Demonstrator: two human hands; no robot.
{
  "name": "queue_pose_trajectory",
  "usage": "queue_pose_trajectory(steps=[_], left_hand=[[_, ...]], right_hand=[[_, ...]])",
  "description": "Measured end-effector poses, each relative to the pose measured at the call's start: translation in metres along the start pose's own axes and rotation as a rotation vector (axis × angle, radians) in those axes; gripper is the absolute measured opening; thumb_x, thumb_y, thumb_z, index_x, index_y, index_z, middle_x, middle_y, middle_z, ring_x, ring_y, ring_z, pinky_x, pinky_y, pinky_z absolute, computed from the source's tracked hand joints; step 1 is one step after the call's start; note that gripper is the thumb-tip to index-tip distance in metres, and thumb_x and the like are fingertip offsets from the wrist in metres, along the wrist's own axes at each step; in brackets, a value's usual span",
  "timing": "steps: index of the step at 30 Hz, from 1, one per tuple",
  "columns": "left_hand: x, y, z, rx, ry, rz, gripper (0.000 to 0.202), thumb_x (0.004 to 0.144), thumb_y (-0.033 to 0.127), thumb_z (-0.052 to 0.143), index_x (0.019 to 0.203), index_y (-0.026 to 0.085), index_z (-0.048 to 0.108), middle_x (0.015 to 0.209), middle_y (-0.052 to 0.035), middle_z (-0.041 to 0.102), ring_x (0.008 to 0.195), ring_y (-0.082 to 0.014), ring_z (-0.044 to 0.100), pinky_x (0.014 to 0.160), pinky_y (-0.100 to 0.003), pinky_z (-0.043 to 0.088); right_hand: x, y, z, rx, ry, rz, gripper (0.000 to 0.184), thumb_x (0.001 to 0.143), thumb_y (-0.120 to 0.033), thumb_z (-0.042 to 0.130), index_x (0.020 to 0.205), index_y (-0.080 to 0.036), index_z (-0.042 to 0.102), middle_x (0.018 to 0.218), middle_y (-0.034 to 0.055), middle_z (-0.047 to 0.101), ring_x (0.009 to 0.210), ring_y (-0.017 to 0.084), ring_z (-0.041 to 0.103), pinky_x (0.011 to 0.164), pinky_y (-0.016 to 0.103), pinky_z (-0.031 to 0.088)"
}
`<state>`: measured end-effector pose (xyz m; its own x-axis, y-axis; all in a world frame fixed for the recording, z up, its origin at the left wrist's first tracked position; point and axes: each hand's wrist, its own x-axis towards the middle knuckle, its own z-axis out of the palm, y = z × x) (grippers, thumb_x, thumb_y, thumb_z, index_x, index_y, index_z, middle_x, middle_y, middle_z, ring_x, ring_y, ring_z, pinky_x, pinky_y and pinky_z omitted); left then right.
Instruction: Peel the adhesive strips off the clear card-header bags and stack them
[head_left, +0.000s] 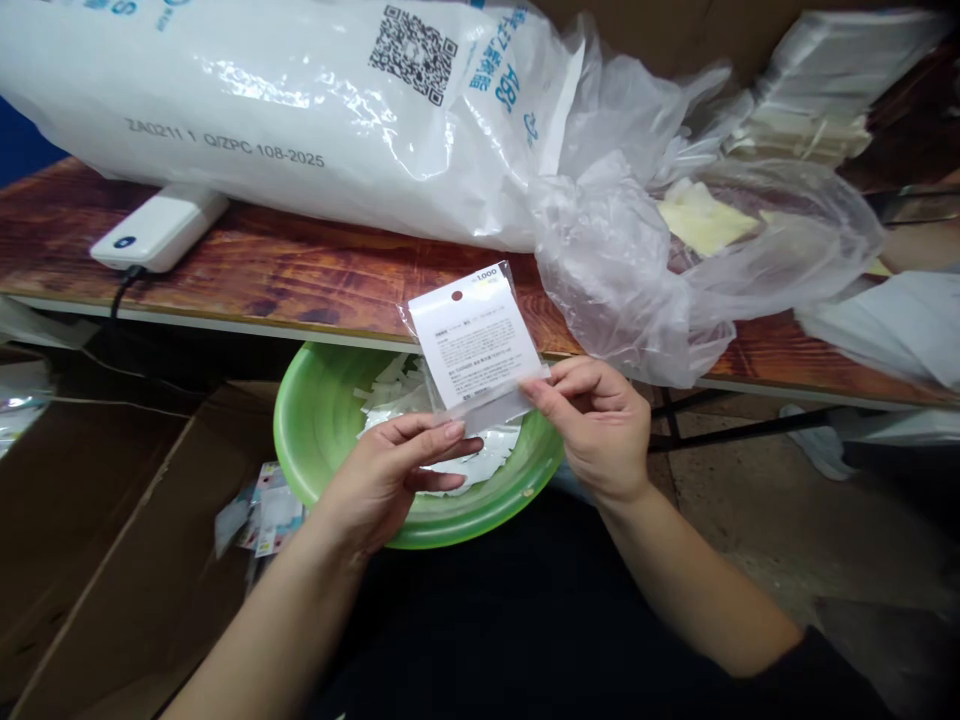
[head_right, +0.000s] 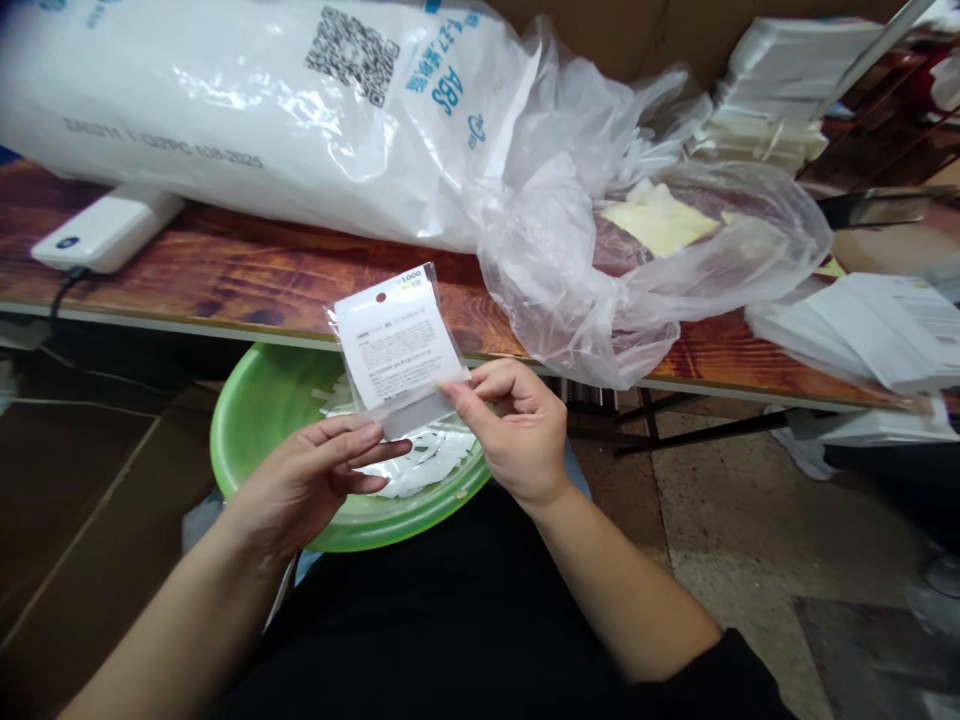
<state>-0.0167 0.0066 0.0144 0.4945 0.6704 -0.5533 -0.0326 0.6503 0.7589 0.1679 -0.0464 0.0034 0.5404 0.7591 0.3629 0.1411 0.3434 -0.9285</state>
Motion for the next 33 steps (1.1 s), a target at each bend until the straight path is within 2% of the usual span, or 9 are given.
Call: queue_pose_trajectory(steps=[5, 11, 15, 17, 19, 22, 24, 28, 33], left_hand=[[0.001, -0.001, 0.0, 0.013, 0.006, -0.012, 0.024, 0.064, 0.031, 0.082, 0.079, 0.015, 0.076, 0.092, -0.0106, 0.073, 0.075, -0.0174, 0.07, 0.056, -0.017, 0.057], [0.001, 0.0, 0.002, 0.002, 0.027, -0.02, 0.024, 0.061, 0.031, 0.084, 0.074, 0.013, 0.076, 0.07, -0.0089, 0.072, 0.057, -0.0111, 0.066, 0.054, -0.014, 0.054], [0.002, -0.002, 0.003, -0.019, 0.09, 0.031, 0.021, 0.06, 0.028, 0.084, 0.071, 0.014, 0.076, 0.068, -0.008, 0.072, 0.056, -0.0107, 0.066, 0.052, -0.013, 0.053], [0.003, -0.004, 0.004, -0.012, 0.129, 0.082, 0.02, 0.06, 0.028, 0.084, 0.071, 0.014, 0.075, 0.068, -0.008, 0.072, 0.057, -0.0121, 0.067, 0.053, -0.014, 0.054], [0.001, -0.006, 0.006, 0.013, 0.158, 0.145, 0.02, 0.06, 0.027, 0.084, 0.073, 0.014, 0.076, 0.067, -0.008, 0.072, 0.06, -0.0147, 0.068, 0.055, -0.018, 0.056], [-0.003, -0.008, 0.013, 0.084, 0.189, 0.263, 0.019, 0.063, 0.027, 0.081, 0.076, 0.014, 0.075, 0.066, -0.0068, 0.072, 0.062, -0.017, 0.069, 0.06, -0.023, 0.058], [-0.006, -0.011, 0.015, 0.144, 0.213, 0.35, 0.015, 0.068, 0.026, 0.077, 0.076, 0.014, 0.075, 0.065, -0.0049, 0.071, 0.061, -0.0162, 0.068, 0.06, -0.023, 0.058], [-0.009, -0.015, 0.014, 0.309, 0.298, 0.532, 0.009, 0.074, 0.023, 0.072, 0.08, 0.016, 0.075, 0.067, -0.0022, 0.072, 0.062, -0.0143, 0.067, 0.059, -0.021, 0.055], [-0.01, -0.018, 0.008, 0.671, 0.398, 0.811, 0.01, 0.076, 0.018, 0.068, 0.083, 0.021, 0.075, 0.073, 0.0004, 0.071, 0.066, -0.0124, 0.065, 0.063, -0.022, 0.052]], right_hand=[[0.0, 0.0, 0.001, 0.04, 0.013, 0.022, 0.021, 0.072, -0.018, 0.074, 0.063, -0.021, 0.056, 0.075, -0.0007, 0.063, 0.072, 0.013, 0.06, 0.069, 0.029, 0.051], [0.005, 0.006, 0.001, 0.047, 0.029, 0.072, 0.021, 0.07, -0.021, 0.077, 0.062, -0.021, 0.057, 0.073, -0.0012, 0.062, 0.073, 0.013, 0.06, 0.071, 0.03, 0.051], [0.015, 0.007, -0.003, -0.047, -0.094, 0.185, 0.022, 0.072, -0.031, 0.075, 0.069, -0.021, 0.055, 0.07, -0.0018, 0.059, 0.065, 0.013, 0.057, 0.064, 0.029, 0.049], [0.022, 0.001, -0.004, -0.164, -0.126, 0.084, 0.022, 0.074, -0.032, 0.074, 0.083, -0.024, 0.056, 0.078, -0.0011, 0.059, 0.068, 0.014, 0.056, 0.065, 0.031, 0.048], [0.029, -0.009, -0.003, -0.352, -0.223, -0.171, 0.029, 0.074, -0.031, 0.073, 0.096, -0.026, 0.056, 0.091, 0.0017, 0.058, 0.082, 0.017, 0.056, 0.074, 0.035, 0.047], [0.037, -0.024, 0.005, -0.64, -0.577, -0.536, 0.024, 0.078, -0.029, 0.069, 0.1, -0.025, 0.061, 0.102, 0.0056, 0.057, 0.097, 0.023, 0.051, 0.085, 0.041, 0.038], [0.039, -0.029, 0.013, -0.733, -0.758, -0.666, 0.01, 0.084, -0.025, 0.061, 0.093, -0.022, 0.064, 0.099, 0.0057, 0.059, 0.095, 0.022, 0.05, 0.083, 0.041, 0.034], [0.042, -0.031, 0.018, -0.687, -0.923, -0.742, 0.015, 0.091, -0.02, 0.051, 0.086, -0.019, 0.065, 0.087, 0.0026, 0.062, 0.084, 0.017, 0.051, 0.076, 0.037, 0.028], [0.046, -0.03, 0.016, -0.594, -1.008, -0.671, 0.015, 0.091, -0.026, 0.054, 0.086, -0.019, 0.067, 0.086, 0.0014, 0.066, 0.081, 0.014, 0.055, 0.075, 0.035, 0.026]])
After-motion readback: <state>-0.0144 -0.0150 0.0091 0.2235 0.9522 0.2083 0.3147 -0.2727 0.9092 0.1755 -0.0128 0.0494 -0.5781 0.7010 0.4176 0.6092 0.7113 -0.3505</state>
